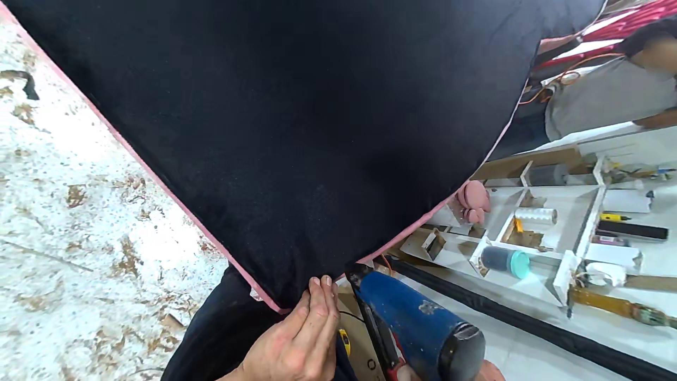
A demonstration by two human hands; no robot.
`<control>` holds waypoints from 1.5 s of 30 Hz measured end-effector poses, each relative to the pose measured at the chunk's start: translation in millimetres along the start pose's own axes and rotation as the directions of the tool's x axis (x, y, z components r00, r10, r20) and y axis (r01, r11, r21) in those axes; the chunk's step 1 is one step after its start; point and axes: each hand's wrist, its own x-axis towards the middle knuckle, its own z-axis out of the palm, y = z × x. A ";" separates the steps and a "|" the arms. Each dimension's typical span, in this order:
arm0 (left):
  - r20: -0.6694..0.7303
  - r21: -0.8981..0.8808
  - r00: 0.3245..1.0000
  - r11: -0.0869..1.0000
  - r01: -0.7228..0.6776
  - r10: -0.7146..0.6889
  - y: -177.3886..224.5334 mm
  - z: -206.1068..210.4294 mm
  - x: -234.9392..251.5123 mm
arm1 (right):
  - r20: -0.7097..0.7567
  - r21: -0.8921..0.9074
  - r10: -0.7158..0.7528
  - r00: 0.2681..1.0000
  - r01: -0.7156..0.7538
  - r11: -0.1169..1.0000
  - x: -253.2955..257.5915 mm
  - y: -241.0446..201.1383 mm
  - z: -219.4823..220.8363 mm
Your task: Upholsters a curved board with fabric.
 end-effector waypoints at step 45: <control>-0.172 -0.233 0.981 0.971 0.051 -0.093 -36.9 9.0 -46.3 | -0.033 0.031 0.027 0.999 -0.026 0.999 -25.8 -17.0 22.4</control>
